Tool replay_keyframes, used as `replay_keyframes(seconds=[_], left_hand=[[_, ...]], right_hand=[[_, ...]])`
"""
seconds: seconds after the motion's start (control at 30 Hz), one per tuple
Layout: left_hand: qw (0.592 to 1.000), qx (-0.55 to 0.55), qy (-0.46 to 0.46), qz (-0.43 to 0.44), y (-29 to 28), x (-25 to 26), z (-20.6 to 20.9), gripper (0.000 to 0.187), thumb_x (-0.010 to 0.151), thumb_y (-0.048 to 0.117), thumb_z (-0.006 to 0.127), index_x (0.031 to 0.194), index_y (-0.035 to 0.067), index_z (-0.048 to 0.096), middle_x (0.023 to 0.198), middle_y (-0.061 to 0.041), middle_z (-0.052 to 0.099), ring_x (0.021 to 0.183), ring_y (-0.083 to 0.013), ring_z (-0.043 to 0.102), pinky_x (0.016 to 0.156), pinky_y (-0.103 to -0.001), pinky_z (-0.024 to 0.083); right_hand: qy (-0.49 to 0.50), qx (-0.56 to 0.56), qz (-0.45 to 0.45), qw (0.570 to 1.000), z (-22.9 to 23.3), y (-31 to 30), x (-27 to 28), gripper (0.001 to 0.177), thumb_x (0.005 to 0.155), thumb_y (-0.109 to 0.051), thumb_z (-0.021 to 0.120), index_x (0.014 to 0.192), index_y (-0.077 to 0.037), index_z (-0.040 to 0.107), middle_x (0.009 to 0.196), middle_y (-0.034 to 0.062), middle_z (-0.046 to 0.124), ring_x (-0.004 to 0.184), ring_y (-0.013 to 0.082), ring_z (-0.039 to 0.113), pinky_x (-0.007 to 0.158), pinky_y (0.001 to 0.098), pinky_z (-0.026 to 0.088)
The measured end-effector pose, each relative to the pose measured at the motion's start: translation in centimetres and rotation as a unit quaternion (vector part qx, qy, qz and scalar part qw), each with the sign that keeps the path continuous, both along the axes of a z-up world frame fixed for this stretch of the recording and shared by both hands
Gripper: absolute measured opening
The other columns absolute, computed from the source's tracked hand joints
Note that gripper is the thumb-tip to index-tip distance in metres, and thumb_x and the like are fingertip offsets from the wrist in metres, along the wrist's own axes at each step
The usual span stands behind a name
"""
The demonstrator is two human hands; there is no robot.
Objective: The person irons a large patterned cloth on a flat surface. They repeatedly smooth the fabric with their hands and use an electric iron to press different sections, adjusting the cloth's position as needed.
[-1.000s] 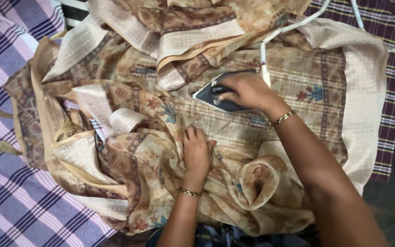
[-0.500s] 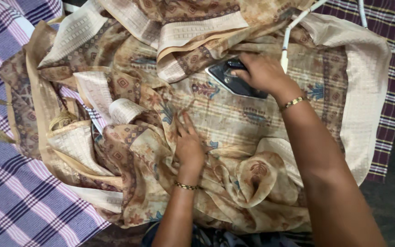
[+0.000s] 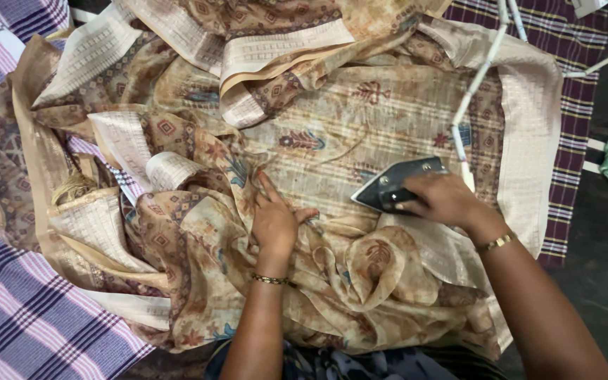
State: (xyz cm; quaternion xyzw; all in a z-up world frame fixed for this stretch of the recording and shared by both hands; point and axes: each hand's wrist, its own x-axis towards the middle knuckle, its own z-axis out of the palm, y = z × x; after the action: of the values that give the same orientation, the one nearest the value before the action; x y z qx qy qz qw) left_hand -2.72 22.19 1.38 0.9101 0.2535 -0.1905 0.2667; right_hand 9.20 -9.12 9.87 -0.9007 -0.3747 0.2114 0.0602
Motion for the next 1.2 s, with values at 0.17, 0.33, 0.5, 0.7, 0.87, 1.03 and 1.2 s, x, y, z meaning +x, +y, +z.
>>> replay_keyframes(seconds=[0.17, 0.33, 0.5, 0.7, 0.87, 1.03, 1.2], left_hand=[[1.0, 0.016, 0.012, 0.009, -0.7, -0.3, -1.1, 0.132, 0.079, 0.075, 0.067, 0.164, -0.003, 0.004, 0.13, -0.028, 0.058, 0.11, -0.0392, 0.064, 0.091, -0.041, 0.055], [1.0, 0.007, -0.018, 0.021, -0.5, -0.4, -0.5, 0.132, 0.075, 0.064, 0.077, 0.163, -0.001, 0.003, 0.14, -0.029, 0.051, 0.116, -0.0406, 0.061, 0.094, -0.042, 0.053], [0.996, 0.047, -0.08, 0.013, -0.5, -0.5, -0.4, 0.138, 0.064, 0.061, 0.085, 0.156, -0.002, 0.005, 0.152, -0.032, 0.036, 0.14, -0.0465, 0.036, 0.113, -0.044, 0.036], [0.987, 0.089, -0.131, 0.002, -0.6, -0.4, -1.0, 0.137, 0.061, 0.064, 0.083, 0.154, -0.007, 0.012, 0.155, -0.035, 0.028, 0.145, -0.0485, 0.029, 0.119, -0.05, 0.029], [0.994, 0.035, -0.098, 0.025, -0.8, -0.3, 1.2, 0.108, 0.078, 0.064, 0.074, 0.154, -0.001, 0.033, 0.168, -0.027, 0.02, 0.148, -0.0486, 0.027, 0.111, -0.055, 0.036], [0.981, 0.048, -0.162, -0.09, -2.6, 0.0, 2.7, 0.092, 0.077, 0.058, 0.076, 0.148, 0.009, 0.045, 0.162, -0.015, 0.027, 0.146, -0.0446, 0.024, 0.109, -0.066, 0.026], [0.935, 0.067, -0.228, -0.263, -2.9, -0.8, 0.8, 0.089, 0.072, 0.026, 0.084, 0.151, 0.015, 0.047, 0.165, -0.013, 0.029, 0.153, -0.0404, 0.026, 0.123, -0.056, 0.025]], right_hand=[[-0.023, -0.079, -0.093, 0.992, 0.4, -2.0, -1.8, 0.043, 0.089, -0.049, 0.068, 0.111, -0.012, 0.067, 0.107, 0.0123, 0.074, 0.098, 0.0349, 0.071, 0.081, 0.0461, 0.057], [-0.077, -0.084, -0.229, 0.967, -0.6, -3.3, 0.0, 0.047, 0.095, -0.049, 0.063, 0.117, -0.009, 0.064, 0.105, 0.0173, 0.072, 0.092, 0.0373, 0.071, 0.082, 0.0487, 0.056], [-0.173, -0.067, -0.339, 0.922, -2.3, -7.0, 3.2, 0.044, 0.104, -0.046, 0.066, 0.117, -0.004, 0.062, 0.105, 0.0255, 0.071, 0.096, 0.0466, 0.068, 0.081, 0.0549, 0.054], [-0.233, -0.072, -0.471, 0.848, -4.7, -14.1, 6.5, 0.045, 0.11, -0.04, 0.066, 0.119, 0.003, 0.058, 0.105, 0.0311, 0.069, 0.095, 0.0516, 0.067, 0.082, 0.0581, 0.052], [-0.291, -0.058, -0.568, 0.768, -6.8, -20.4, 6.8, 0.043, 0.106, -0.029, 0.07, 0.124, 0.007, 0.054, 0.11, 0.0321, 0.069, 0.098, 0.0505, 0.067, 0.084, 0.0569, 0.052], [-0.293, -0.084, -0.652, 0.694, -8.2, -25.2, 6.9, 0.048, 0.104, -0.027, 0.07, 0.129, 0.008, 0.048, 0.115, 0.0306, 0.069, 0.103, 0.0485, 0.067, 0.086, 0.0549, 0.053], [-0.255, -0.093, -0.702, 0.659, -9.0, -28.3, 6.1, 0.05, 0.1, -0.032, 0.071, 0.126, 0.006, 0.049, 0.117, 0.0314, 0.067, 0.106, 0.0471, 0.066, 0.09, 0.0529, 0.052]])
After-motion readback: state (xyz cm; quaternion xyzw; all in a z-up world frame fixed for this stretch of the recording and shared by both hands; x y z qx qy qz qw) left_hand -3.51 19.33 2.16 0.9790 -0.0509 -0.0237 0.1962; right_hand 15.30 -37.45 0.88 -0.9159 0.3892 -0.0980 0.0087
